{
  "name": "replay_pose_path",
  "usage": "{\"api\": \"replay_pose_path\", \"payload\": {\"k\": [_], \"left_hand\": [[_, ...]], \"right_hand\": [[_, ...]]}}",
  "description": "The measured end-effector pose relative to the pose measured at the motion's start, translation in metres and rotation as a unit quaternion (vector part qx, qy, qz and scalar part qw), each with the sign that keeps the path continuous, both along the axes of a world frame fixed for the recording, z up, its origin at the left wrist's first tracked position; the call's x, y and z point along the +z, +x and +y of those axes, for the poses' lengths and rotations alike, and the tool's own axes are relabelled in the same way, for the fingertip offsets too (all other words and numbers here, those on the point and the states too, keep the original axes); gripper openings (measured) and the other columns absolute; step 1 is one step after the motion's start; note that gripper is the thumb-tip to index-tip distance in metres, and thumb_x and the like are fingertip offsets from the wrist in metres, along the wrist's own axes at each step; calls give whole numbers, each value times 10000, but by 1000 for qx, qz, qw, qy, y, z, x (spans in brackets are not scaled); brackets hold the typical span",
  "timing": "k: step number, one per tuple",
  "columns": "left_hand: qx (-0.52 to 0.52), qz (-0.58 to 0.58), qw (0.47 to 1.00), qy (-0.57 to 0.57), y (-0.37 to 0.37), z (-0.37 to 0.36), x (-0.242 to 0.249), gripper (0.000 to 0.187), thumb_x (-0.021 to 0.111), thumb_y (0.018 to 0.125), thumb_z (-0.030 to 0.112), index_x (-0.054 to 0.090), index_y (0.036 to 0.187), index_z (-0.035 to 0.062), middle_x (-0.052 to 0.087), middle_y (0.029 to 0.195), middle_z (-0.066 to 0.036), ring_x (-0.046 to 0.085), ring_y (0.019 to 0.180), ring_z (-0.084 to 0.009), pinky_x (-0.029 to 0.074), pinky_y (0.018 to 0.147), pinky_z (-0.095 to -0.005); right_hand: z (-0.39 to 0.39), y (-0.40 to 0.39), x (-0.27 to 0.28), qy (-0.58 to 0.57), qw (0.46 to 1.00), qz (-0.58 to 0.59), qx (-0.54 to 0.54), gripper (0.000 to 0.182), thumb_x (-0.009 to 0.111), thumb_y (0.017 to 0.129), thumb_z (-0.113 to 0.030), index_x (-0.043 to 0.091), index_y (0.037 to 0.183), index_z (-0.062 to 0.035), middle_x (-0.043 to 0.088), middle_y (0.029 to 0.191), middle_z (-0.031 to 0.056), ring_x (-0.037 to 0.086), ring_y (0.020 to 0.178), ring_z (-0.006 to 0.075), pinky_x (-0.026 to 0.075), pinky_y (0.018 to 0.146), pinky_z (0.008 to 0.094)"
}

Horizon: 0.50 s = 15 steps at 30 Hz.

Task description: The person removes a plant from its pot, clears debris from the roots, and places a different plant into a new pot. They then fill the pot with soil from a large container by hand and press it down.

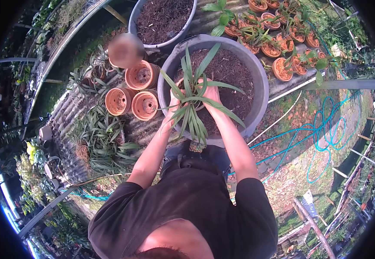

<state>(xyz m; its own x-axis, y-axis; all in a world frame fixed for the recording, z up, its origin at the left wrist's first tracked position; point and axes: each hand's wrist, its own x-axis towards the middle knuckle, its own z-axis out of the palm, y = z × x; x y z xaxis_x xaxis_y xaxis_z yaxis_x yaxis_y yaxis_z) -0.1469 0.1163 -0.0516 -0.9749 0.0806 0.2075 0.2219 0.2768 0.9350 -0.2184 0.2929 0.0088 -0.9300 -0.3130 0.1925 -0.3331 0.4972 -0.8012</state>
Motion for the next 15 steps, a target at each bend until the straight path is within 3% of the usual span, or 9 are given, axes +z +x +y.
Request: {"api": "replay_pose_path", "payload": {"k": [2, 3, 4, 6, 7, 10, 11, 13, 15], "left_hand": [[4, 9, 1000, -25, 0, 1, 9, 444, 660, 822, 63, 571, 1257, 67, 342, 1472, -198, 358, 1313, -392, 328, 1085, -496], [5, 20, 998, -57, 0, 0, 8, 466, 647, 823, 3, 544, 1272, 74, 326, 1437, -184, 404, 1238, -356, 383, 1028, -434], [5, 22, 998, -64, -2, 0, 7, 469, 648, 823, 3, 544, 1275, 74, 327, 1438, -184, 403, 1241, -356, 383, 1030, -434], [4, 20, 997, -68, -2, -1, 4, 474, 648, 823, 3, 544, 1279, 76, 329, 1440, -185, 401, 1248, -356, 381, 1035, -434], [2, 20, 998, -67, -3, -2, 4, 476, 649, 823, 3, 544, 1282, 77, 329, 1441, -185, 400, 1251, -355, 381, 1037, -434], [2, 16, 998, -63, -5, -3, 0, 483, 650, 824, 3, 544, 1289, 79, 332, 1445, -186, 397, 1262, -355, 378, 1044, -435], [2, 14, 998, -63, -4, -3, -1, 486, 651, 824, 4, 544, 1291, 80, 332, 1446, -187, 396, 1265, -354, 378, 1047, -435], [0, 12, 998, -64, -4, -3, -3, 491, 652, 824, 4, 544, 1296, 82, 334, 1449, -187, 394, 1272, -354, 376, 1051, -435], [-1, 9, 998, -66, -3, -2, -6, 495, 653, 824, 4, 544, 1301, 84, 335, 1451, -188, 393, 1279, -354, 375, 1056, -435]], "right_hand": [[-4, -7, -12, -55, 998, 1, 17, 211, 622, 862, -84, 643, 1051, 8, 631, 911, 182, 630, 814, 362, 502, 732, 424], [-6, -11, -14, -87, 995, 39, 20, 186, 623, 881, -80, 655, 1035, 18, 640, 883, 123, 631, 786, 277, 498, 713, 373], [-6, -13, -15, -143, 986, -82, 16, 178, 623, 884, -63, 657, 1038, 20, 643, 890, 99, 623, 784, 238, 494, 710, 353], [2, -17, -19, -247, 915, -319, 3, 164, 624, 891, -28, 659, 1043, 24, 648, 902, 51, 607, 782, 161, 487, 703, 313], [15, -24, -68, -128, 966, -217, 60, 164, 575, 950, -59, 659, 1065, 21, 652, 950, 10, 580, 817, 81, 484, 713, 264], [22, -22, -37, -156, 943, -294, 15, 203, 574, 961, -86, 640, 1125, 14, 669, 1015, 27, 609, 868, 92, 496, 769, 257], [15, -14, -34, -269, 934, -230, 46, 254, 596, 978, -155, 624, 1168, 10, 667, 1057, 30, 623, 915, 97, 509, 828, 262], [10, -20, -67, -284, 889, -354, 66, 287, 610, 980, -183, 613, 1194, 8, 669, 1108, 48, 638, 943, 112, 517, 857, 276], [9, -12, -68, -387, 830, -392, 87, 322, 607, 993, -239, 621, 1211, -2, 687, 1153, 78, 665, 994, 142, 528, 892, 293]]}}
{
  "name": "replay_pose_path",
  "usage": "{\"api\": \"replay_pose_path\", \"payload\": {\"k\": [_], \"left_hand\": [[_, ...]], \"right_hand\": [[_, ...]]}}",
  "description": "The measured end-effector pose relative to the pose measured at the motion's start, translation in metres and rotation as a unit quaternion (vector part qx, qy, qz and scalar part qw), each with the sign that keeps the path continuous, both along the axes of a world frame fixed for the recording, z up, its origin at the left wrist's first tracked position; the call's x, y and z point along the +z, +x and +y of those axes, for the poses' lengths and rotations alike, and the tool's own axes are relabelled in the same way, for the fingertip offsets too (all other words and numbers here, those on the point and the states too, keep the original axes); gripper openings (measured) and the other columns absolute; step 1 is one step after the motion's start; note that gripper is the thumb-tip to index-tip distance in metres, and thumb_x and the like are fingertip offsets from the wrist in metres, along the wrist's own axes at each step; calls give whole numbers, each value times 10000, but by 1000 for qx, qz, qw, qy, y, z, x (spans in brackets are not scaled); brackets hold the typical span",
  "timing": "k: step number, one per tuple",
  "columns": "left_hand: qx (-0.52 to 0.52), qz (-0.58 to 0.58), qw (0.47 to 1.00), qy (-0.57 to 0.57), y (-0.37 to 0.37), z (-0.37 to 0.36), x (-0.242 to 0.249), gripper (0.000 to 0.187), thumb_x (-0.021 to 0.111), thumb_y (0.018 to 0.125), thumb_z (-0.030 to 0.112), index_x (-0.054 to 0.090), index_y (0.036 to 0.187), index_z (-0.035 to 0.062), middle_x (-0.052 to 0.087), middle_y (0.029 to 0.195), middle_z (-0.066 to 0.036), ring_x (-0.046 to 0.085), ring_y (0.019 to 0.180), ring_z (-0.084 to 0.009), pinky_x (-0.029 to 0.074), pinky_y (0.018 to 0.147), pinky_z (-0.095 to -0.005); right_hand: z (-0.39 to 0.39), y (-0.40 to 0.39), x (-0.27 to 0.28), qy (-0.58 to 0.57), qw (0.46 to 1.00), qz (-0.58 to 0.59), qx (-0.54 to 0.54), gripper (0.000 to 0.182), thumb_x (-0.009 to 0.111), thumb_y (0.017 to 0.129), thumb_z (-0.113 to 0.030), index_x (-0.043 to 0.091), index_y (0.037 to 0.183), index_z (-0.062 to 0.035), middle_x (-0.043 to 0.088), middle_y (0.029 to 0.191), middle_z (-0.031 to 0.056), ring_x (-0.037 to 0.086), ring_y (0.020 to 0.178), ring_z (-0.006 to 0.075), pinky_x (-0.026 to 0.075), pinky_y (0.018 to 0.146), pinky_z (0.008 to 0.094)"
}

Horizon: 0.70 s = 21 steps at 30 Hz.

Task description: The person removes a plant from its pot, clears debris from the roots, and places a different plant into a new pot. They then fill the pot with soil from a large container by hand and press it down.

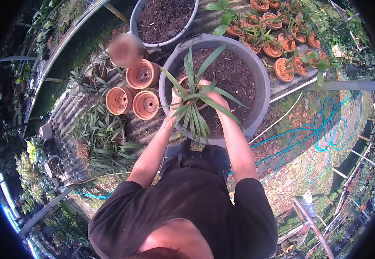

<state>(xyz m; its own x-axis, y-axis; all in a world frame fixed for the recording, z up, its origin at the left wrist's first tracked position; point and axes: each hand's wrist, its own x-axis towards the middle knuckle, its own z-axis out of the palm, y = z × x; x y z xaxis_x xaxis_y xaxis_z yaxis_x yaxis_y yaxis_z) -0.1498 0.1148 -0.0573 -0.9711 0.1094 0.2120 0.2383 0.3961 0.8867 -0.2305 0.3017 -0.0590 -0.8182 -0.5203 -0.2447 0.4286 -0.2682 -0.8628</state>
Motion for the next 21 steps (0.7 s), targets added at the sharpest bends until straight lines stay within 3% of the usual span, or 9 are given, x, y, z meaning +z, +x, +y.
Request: {"api": "replay_pose_path", "payload": {"k": [3, 4, 7, 8, 10, 14, 17, 20, 21], "left_hand": [[-2, -2, 1000, -3, 2, 0, -1, 503, 654, 824, 4, 544, 1308, 86, 338, 1455, -189, 390, 1289, -353, 373, 1063, -436], [-3, -4, 1000, -3, 3, -1, -2, 505, 655, 824, 4, 544, 1310, 87, 338, 1456, -190, 389, 1292, -353, 372, 1066, -436], [-10, -10, 1000, -9, 9, -6, -2, 512, 656, 825, 5, 544, 1317, 90, 341, 1460, -191, 386, 1302, -352, 370, 1073, -436], [-13, -12, 1000, -12, 12, -8, -2, 515, 657, 825, 5, 544, 1320, 90, 341, 1461, -191, 385, 1306, -352, 369, 1075, -436], [-18, -18, 1000, -17, 18, -12, -1, 520, 658, 825, 5, 544, 1324, 92, 343, 1464, -192, 383, 1313, -352, 368, 1080, -437], [-26, -25, 999, -19, 19, -16, -3, 529, 660, 825, 5, 545, 1334, 95, 346, 1469, -193, 380, 1326, -351, 365, 1089, -437], [-25, -34, 999, -14, 16, -15, -4, 537, 661, 825, 5, 545, 1341, 98, 348, 1472, -194, 377, 1336, -350, 363, 1096, -438], [-20, -44, 999, -2, 11, -12, -8, 544, 662, 826, 6, 545, 1348, 101, 350, 1476, -195, 374, 1347, -349, 361, 1103, -438], [-18, -49, 999, 3, 9, -11, -8, 546, 663, 826, 6, 545, 1351, 101, 351, 1477, -196, 373, 1350, -349, 360, 1106, -438]], "right_hand": [[3, -13, 10, 162, 985, 49, 7, 320, 630, 975, -216, 628, 1211, 1, 703, 1144, 89, 677, 1014, 160, 533, 913, 297], [5, -7, 12, 94, 987, 104, -77, 316, 695, 907, -163, 669, 1181, -10, 729, 1032, 56, 676, 933, 129, 548, 824, 293], [44, 16, -2, 230, 945, 154, -172, 313, 696, 894, -134, 673, 1182, -14, 736, 1079, 105, 714, 952, 213, 561, 873, 338], [61, 28, -9, 346, 895, 213, -184, 320, 700, 889, -135, 675, 1185, -16, 722, 1121, 124, 706, 995, 248, 556, 901, 361], [86, 60, -17, 560, 743, 313, -190, 333, 708, 878, -137, 679, 1189, -22, 695, 1206, 164, 689, 1079, 318, 544, 955, 405], [80, 108, -20, 569, 769, 262, -125, 421, 741, 853, -180, 663, 1235, -23, 624, 1321, 208, 597, 1225, 375, 492, 1038, 457], [43, 129, -28, 705, 641, 296, -68, 513, 779, 822, -232, 640, 1256, 3, 555, 1384, 244, 589, 1205, 432, 523, 997, 438], [33, 129, -28, 686, 716, 121, 41, 573, 756, 830, -205, 569, 1335, -8, 544, 1352, 215, 576, 1156, 395, 521, 955, 480], [35, 133, -24, 689, 705, 168, -8, 562, 756, 820, -196, 580, 1319, -8, 557, 1322, 214, 581, 1147, 391, 526, 943, 474]]}}
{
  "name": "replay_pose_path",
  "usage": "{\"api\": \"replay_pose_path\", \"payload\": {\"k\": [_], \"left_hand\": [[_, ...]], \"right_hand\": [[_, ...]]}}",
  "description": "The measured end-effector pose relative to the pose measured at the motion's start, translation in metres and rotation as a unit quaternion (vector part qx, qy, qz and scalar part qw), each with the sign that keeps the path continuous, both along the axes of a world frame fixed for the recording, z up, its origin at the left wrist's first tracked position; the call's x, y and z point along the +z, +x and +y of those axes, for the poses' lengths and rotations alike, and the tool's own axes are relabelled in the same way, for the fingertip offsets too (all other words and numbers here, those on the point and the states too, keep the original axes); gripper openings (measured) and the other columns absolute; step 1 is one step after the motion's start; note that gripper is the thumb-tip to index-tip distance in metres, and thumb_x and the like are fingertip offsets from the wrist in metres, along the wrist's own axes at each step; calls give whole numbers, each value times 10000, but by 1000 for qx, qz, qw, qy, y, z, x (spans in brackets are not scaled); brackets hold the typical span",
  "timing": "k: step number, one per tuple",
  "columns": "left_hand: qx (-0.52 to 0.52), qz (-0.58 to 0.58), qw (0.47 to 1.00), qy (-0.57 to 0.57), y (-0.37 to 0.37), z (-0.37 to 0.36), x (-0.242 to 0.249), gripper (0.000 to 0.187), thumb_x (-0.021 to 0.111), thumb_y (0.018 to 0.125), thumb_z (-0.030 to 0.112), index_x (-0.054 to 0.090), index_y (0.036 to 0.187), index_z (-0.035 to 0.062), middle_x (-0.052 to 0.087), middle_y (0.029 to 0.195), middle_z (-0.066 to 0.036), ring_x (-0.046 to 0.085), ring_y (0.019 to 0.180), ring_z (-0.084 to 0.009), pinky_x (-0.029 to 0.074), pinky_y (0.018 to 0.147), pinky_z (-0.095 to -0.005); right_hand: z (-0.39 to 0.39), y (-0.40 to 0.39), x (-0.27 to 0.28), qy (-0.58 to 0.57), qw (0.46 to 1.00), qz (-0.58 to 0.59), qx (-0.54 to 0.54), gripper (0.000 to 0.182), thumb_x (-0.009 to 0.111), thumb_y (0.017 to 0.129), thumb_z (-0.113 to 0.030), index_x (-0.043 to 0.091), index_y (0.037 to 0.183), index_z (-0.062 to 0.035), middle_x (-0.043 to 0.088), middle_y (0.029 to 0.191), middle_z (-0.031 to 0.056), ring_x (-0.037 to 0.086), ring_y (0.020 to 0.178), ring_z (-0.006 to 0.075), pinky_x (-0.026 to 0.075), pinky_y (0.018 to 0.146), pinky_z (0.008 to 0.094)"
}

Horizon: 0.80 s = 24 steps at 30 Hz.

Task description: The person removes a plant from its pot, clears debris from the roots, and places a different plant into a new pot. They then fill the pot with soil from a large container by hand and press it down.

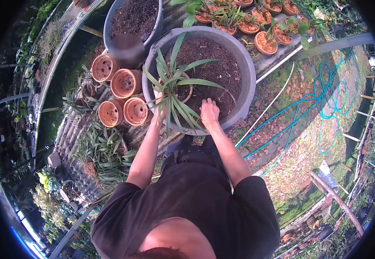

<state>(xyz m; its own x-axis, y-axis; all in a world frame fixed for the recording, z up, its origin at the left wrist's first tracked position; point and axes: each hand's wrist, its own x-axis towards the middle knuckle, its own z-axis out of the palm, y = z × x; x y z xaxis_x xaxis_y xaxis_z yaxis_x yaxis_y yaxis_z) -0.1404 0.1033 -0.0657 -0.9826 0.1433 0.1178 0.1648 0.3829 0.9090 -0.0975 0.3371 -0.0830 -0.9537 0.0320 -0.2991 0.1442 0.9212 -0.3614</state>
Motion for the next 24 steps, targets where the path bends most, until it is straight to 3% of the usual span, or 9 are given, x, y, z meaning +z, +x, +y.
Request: {"api": "replay_pose_path", "payload": {"k": [3, 7, 12, 15, 18, 19, 20, 21, 24], "left_hand": [[8, -15, 1000, 17, -3, 0, -1, 554, 664, 826, 6, 545, 1358, 104, 353, 1481, -197, 370, 1360, -349, 358, 1113, -439], [16, -47, 998, 47, -3, -6, 3, 563, 666, 826, 6, 545, 1367, 107, 356, 1486, -198, 366, 1374, -348, 355, 1122, -439], [22, -124, 984, 128, -15, -11, 16, 576, 669, 827, 7, 545, 1379, 111, 360, 1492, -200, 362, 1391, -347, 351, 1134, -440], [-27, 16, 999, 18, -27, -28, 16, 571, 648, 868, 3, 515, 1412, 112, 411, 1447, -176, 425, 1362, -307, 397, 1102, -387], [41, -143, 944, 296, -31, -42, 11, 431, 607, 899, -24, 475, 1301, 58, 504, 1320, -113, 545, 1248, -258, 498, 978, -362], [90, -163, 940, 285, -36, -41, 8, 326, 592, 941, 2, 458, 1234, 54, 525, 1268, -109, 578, 1186, -216, 523, 920, -336], [113, -172, 957, 202, -44, -45, 0, 358, 562, 997, 73, 429, 1328, 47, 555, 1238, -118, 599, 1115, -211, 520, 910, -323], [101, -180, 957, 202, -54, -45, -9, 390, 550, 1015, 117, 435, 1380, 41, 582, 1201, -105, 610, 1067, -191, 525, 886, -313], [11, -254, 954, 158, -80, -42, -9, 460, 571, 1019, 197, 492, 1453, 64, 663, 1141, -95, 630, 998, -142, 514, 880, -298]], "right_hand": [[9, 15, 6, 72, 967, 245, -11, 461, 753, 795, -166, 642, 1211, -2, 606, 1188, 189, 601, 1074, 365, 553, 838, 470], [16, 17, -3, 27, 999, 17, -25, 293, 746, 796, -139, 680, 1049, -8, 638, 1102, 182, 628, 1040, 380, 554, 829, 483], [31, 19, 4, -28, 997, 68, -5, 248, 744, 795, -108, 697, 1022, -21, 676, 1051, 198, 666, 998, 382, 556, 844, 479], [55, 11, 7, -83, 994, 70, -10, 275, 737, 810, -94, 703, 1070, -9, 708, 1035, 195, 677, 1015, 384, 549, 874, 463], [71, -3, 27, -119, 982, 112, -99, 303, 716, 816, -70, 704, 1115, -30, 710, 1117, 171, 669, 1067, 363, 534, 914, 463], [75, -6, 31, -92, 980, 154, -92, 323, 719, 813, -72, 697, 1132, -27, 701, 1139, 170, 657, 1083, 363, 530, 926, 457], [78, -9, 34, -66, 975, 196, -84, 344, 722, 810, -74, 690, 1149, -24, 693, 1161, 169, 645, 1099, 364, 526, 937, 451], [80, -10, 27, -23, 971, 227, -65, 389, 728, 801, -74, 675, 1184, -25, 661, 1234, 164, 622, 1126, 368, 517, 956, 443], [62, -1, 26, -80, 981, 169, -57, 417, 732, 812, -94, 656, 1213, -11, 631, 1291, 177, 604, 1166, 373, 510, 979, 453]]}}
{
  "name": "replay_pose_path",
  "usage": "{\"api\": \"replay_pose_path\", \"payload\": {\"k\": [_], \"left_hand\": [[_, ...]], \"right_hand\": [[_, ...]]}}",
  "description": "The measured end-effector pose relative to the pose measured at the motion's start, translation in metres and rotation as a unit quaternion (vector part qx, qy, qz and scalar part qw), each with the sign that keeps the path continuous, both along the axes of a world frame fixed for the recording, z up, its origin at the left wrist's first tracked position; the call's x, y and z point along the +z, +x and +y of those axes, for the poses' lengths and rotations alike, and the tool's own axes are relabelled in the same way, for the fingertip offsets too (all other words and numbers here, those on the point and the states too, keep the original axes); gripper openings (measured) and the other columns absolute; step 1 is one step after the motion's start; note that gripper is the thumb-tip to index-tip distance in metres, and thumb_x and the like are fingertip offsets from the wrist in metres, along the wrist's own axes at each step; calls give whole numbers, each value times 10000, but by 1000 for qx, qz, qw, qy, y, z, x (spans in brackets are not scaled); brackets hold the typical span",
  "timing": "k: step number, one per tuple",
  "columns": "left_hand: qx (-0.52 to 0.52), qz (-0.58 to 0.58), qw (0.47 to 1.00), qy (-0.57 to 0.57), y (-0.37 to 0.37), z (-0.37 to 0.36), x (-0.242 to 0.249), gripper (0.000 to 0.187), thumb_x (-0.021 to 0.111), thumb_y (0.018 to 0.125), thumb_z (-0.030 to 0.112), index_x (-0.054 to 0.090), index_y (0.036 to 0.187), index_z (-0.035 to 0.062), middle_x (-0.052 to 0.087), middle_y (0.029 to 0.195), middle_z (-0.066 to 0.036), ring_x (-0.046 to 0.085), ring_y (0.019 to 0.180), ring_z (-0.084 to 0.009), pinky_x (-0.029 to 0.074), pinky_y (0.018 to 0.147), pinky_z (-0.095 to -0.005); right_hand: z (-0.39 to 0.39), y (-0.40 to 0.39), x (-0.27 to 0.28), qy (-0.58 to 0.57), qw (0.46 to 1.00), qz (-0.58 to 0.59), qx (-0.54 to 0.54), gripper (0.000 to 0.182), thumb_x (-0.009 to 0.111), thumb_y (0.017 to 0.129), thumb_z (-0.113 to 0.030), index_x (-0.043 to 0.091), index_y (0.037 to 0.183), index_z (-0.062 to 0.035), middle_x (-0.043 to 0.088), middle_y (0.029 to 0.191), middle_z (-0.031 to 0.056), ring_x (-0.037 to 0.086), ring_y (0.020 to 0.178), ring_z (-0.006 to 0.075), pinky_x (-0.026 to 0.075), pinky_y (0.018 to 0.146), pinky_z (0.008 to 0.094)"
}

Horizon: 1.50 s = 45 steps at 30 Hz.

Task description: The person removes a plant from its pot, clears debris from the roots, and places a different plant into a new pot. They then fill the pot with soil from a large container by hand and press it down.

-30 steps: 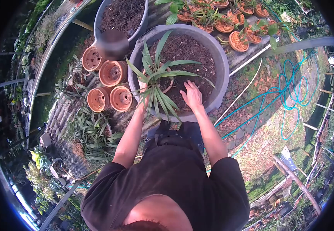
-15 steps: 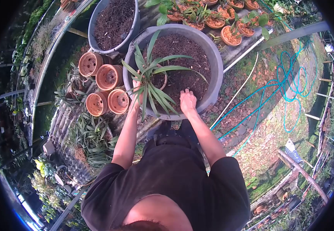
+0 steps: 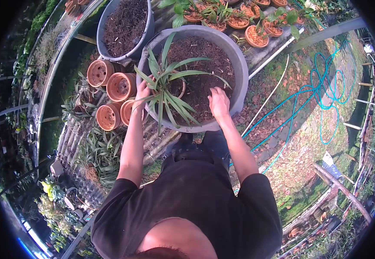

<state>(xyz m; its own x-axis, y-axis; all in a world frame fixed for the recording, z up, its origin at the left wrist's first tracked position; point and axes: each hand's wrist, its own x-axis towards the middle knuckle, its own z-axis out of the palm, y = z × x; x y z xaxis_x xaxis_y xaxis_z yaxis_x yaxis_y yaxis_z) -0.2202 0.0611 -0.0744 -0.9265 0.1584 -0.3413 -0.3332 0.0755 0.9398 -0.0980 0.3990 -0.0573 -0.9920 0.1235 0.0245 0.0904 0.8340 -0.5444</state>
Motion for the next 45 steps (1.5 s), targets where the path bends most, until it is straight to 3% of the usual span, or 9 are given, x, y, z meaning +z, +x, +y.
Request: {"api": "replay_pose_path", "payload": {"k": [4, 7, 10, 11, 15, 20, 27, 38, 45], "left_hand": [[-82, -68, 977, -184, -6, 19, 52, 409, 616, 1000, 236, 618, 1387, 105, 718, 1057, -65, 639, 887, -91, 522, 805, -265], [-1, 20, 987, -158, 3, 11, -8, 327, 591, 1015, 291, 685, 1272, 113, 729, 883, -48, 655, 734, -118, 517, 659, -287], [84, -20, 989, -121, 25, 20, -12, 314, 601, 1021, 279, 656, 1163, 4, 719, 909, -99, 655, 739, -159, 533, 672, -322], [121, -34, 988, -89, 35, 28, -2, 293, 605, 1020, 256, 628, 1168, 5, 705, 911, -101, 655, 730, -162, 551, 646, -324], [231, -86, 968, 34, 62, 48, -6, 273, 596, 1018, 182, 490, 1199, 7, 647, 1006, -124, 677, 732, -190, 632, 565, -360], [273, -137, 947, 99, 74, 74, 19, 270, 564, 1026, 131, 373, 1164, -2, 634, 1022, -188, 725, 762, -247, 659, 584, -394], [276, -163, 940, 115, 77, 79, 22, 267, 601, 987, 93, 438, 1091, -92, 663, 942, -224, 738, 774, -317, 669, 669, -417], [206, -194, 950, 129, 74, 76, 27, 189, 567, 974, 59, 585, 1014, -124, 695, 936, -251, 747, 770, -322, 660, 665, -378], [184, -210, 956, 93, 75, 73, 33, 223, 588, 974, 139, 672, 1023, -61, 742, 912, -162, 752, 823, -258, 631, 649, -349]], "right_hand": [[-49, 35, -34, 223, 968, -94, 64, 506, 738, 823, -192, 607, 1274, -1, 597, 1320, 204, 570, 1230, 384, 515, 1000, 476], [-48, 31, -51, 84, 956, -265, 97, 535, 747, 788, -211, 600, 1262, -12, 583, 1308, 201, 540, 1244, 379, 511, 974, 521], [-53, 35, -29, 129, 982, -133, 44, 395, 726, 769, -162, 650, 1129, -21, 621, 1197, 192, 587, 1133, 371, 551, 876, 499], [-54, 35, -32, 217, 974, 47, 36, 243, 701, 774, -132, 677, 987, -19, 649, 1101, 192, 634, 1014, 353, 580, 779, 461], [-56, 36, -49, 149, 982, -86, 77, 121, 627, 825, -100, 695, 868, -9, 697, 931, 182, 690, 892, 345, 593, 707, 430], [-53, 31, -43, 169, 979, -46, 109, 155, 599, 868, -130, 699, 879, -12, 703, 895, 172, 696, 886, 349, 590, 720, 438], [-46, 28, -46, 135, 976, -122, 119, 223, 537, 890, -172, 690, 795, -40, 698, 793, 206, 710, 780, 378, 564, 693, 495], [-56, -18, 67, -187, 980, -18, 71, 210, 694, 813, 7, 717, 1021, 25, 703, 929, 264, 697, 921, 406, 554, 765, 451], [-110, -50, 62, -98, 972, 80, 197, 298, 655, 801, 37, 668, 1095, -14, 692, 1043, 195, 653, 1019, 387, 537, 879, 448]]}}
